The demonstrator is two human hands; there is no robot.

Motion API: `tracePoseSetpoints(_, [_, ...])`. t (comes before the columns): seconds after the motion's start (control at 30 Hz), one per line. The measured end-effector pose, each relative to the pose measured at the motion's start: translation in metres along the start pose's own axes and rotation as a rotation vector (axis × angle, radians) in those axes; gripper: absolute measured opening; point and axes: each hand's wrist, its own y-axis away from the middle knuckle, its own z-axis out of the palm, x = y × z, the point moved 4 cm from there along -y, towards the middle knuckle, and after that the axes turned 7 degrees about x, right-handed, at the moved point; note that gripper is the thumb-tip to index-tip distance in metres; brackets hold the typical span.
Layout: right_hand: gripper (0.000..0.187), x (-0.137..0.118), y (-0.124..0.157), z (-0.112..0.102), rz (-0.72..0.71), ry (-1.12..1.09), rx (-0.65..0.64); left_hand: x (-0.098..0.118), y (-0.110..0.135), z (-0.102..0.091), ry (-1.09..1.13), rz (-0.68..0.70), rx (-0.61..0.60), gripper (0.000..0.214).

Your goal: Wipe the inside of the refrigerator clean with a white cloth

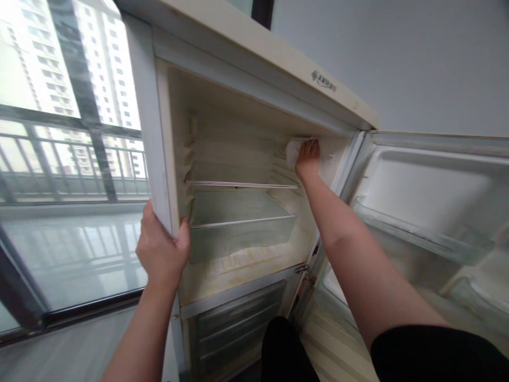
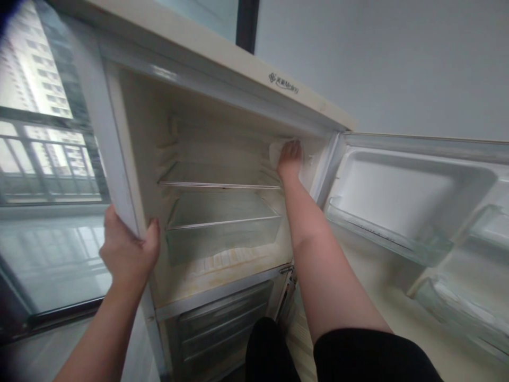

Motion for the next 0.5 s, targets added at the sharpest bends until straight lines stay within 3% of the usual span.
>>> tracePoseSetpoints(0.1, [0.055,-0.017,-0.026,0.008,0.020,0.050,-0.017,-0.002,0.000,0.001,-0.040,-0.010,-0.001,0.083])
tracePoseSetpoints(0.27, [0.047,-0.038,-0.060,0.019,0.075,0.097,-0.169,-0.007,0.001,0.001,-0.091,-0.001,0.026,0.083])
tracePoseSetpoints(0.5, [0.042,-0.062,-0.085,0.049,-0.025,0.103,-0.313,-0.006,0.002,-0.002,-0.173,0.030,0.062,0.081])
